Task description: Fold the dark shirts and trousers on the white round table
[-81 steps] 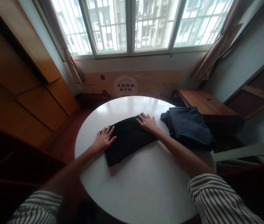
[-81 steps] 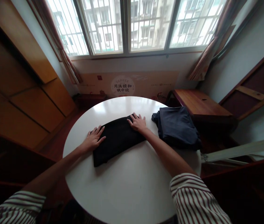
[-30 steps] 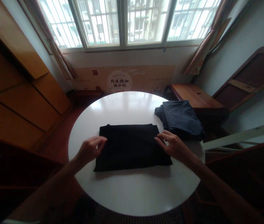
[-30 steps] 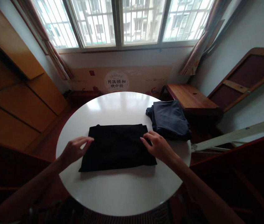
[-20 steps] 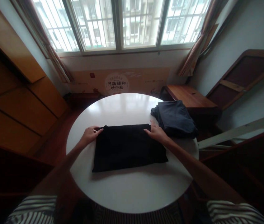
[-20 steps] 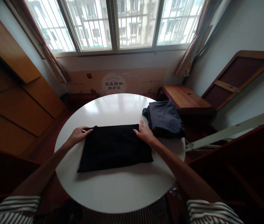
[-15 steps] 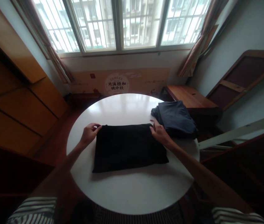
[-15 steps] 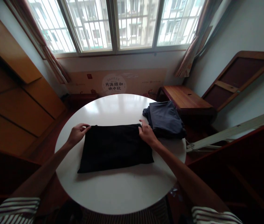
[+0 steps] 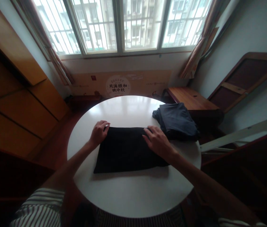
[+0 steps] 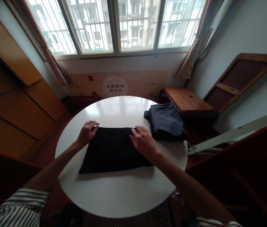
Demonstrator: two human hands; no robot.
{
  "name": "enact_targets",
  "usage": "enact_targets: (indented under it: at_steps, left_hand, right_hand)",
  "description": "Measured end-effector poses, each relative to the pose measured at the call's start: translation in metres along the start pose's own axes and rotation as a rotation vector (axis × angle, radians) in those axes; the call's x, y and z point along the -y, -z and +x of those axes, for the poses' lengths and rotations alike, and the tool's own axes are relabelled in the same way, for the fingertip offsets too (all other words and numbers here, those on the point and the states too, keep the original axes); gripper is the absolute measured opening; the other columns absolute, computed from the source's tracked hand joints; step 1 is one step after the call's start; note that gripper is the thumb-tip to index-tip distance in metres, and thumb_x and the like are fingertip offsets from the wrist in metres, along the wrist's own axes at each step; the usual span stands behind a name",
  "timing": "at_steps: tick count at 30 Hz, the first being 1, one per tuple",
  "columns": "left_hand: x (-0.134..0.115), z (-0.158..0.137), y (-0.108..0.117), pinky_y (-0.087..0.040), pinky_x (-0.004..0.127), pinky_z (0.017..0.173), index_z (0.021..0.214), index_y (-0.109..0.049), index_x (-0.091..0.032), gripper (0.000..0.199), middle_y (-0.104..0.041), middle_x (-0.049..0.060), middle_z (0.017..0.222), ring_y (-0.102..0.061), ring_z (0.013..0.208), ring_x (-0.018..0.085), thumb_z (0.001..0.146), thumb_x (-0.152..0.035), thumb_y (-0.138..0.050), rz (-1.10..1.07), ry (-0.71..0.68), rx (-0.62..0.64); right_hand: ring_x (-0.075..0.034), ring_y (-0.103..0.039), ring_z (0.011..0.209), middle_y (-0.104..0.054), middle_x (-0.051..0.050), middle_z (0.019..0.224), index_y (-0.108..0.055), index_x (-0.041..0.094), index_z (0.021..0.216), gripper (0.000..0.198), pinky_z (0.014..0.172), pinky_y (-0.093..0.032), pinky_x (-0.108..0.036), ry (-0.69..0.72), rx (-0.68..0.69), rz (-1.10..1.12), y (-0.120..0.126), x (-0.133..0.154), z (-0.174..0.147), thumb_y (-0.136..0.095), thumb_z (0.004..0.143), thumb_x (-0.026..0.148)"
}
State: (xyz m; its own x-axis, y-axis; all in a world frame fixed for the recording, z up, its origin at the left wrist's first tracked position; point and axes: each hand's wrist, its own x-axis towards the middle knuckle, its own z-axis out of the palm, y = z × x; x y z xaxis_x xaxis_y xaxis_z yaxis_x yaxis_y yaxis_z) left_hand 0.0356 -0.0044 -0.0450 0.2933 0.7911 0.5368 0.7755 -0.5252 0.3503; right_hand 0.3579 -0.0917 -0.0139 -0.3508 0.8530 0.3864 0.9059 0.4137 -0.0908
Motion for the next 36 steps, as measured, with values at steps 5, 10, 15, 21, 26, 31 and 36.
enact_targets:
  at_steps: [5, 10, 15, 21, 26, 31, 36]
  left_hand:
    - [-0.037, -0.004, -0.018, -0.036, 0.045, 0.112, 0.137, -0.055, -0.024, 0.042, -0.055, 0.008, 0.142, -0.048, 0.133, 0.025, 0.103, -0.041, -0.038, 0.035, -0.239, 0.395]
    - [-0.025, -0.010, -0.035, -0.020, 0.053, 0.119, 0.151, -0.038, -0.029, 0.058, -0.037, 0.005, 0.157, -0.030, 0.146, 0.030, 0.100, -0.056, -0.034, 0.159, -0.092, 0.573]
    - [-0.018, -0.003, -0.035, -0.024, 0.051, 0.117, 0.148, -0.044, -0.025, 0.056, -0.044, 0.007, 0.152, -0.038, 0.141, 0.030, 0.101, -0.053, -0.031, 0.108, -0.080, 0.559]
    - [-0.020, 0.028, -0.041, -0.050, 0.037, 0.094, 0.115, -0.070, -0.017, 0.039, -0.068, 0.010, 0.111, -0.065, 0.101, 0.024, 0.098, -0.043, -0.047, -0.162, -0.060, 0.443]
    - [-0.019, 0.031, -0.057, -0.052, 0.034, 0.086, 0.099, -0.073, -0.017, 0.026, -0.069, 0.008, 0.098, -0.066, 0.090, 0.021, 0.096, -0.032, -0.053, -0.313, -0.049, 0.285]
    - [-0.018, 0.022, -0.061, -0.051, 0.035, 0.087, 0.103, -0.071, -0.019, 0.023, -0.071, 0.006, 0.099, -0.067, 0.092, 0.021, 0.097, -0.030, -0.052, -0.307, -0.068, 0.240]
    - [-0.022, 0.022, -0.058, -0.052, 0.034, 0.083, 0.104, -0.073, -0.020, 0.023, -0.070, 0.006, 0.098, -0.067, 0.088, 0.021, 0.097, -0.030, -0.053, -0.294, -0.074, 0.206]
  right_hand:
    - [-0.039, -0.045, 0.132, -0.051, -0.014, 0.146, -0.052, 0.021, 0.142, 0.060, 0.107, -0.036, -0.057, 0.159, 0.187, 0.027, -0.013, 0.023, -0.027, -0.047, 0.096, 0.058]
    - [-0.041, -0.034, 0.141, -0.037, -0.012, 0.156, -0.043, 0.023, 0.150, 0.072, 0.108, -0.037, -0.055, -0.025, 0.220, -0.020, -0.024, -0.006, -0.075, -0.041, 0.093, 0.067]
    - [-0.034, -0.038, 0.140, -0.035, -0.016, 0.156, -0.042, 0.013, 0.149, 0.073, 0.108, -0.039, -0.048, -0.062, 0.143, -0.032, -0.022, -0.017, -0.098, -0.036, 0.097, 0.064]
    - [-0.026, -0.061, 0.105, -0.069, -0.014, 0.109, -0.072, 0.015, 0.098, 0.040, 0.094, -0.046, -0.036, -0.119, 0.113, -0.040, 0.004, -0.011, -0.030, -0.037, 0.104, 0.034]
    - [-0.021, -0.060, 0.102, -0.067, -0.011, 0.110, -0.067, 0.015, 0.109, 0.024, 0.093, -0.042, -0.028, -0.094, 0.236, -0.038, -0.011, -0.020, 0.030, -0.047, 0.099, 0.023]
    - [-0.028, -0.053, 0.108, -0.061, -0.018, 0.114, -0.064, 0.008, 0.114, 0.027, 0.093, -0.041, -0.034, -0.200, 0.252, -0.122, -0.043, -0.027, 0.036, -0.047, 0.097, 0.020]
    - [-0.027, -0.051, 0.105, -0.061, -0.016, 0.108, -0.068, 0.010, 0.100, 0.028, 0.087, -0.040, -0.031, -0.241, 0.203, -0.211, -0.048, -0.032, 0.030, -0.041, 0.092, 0.005]
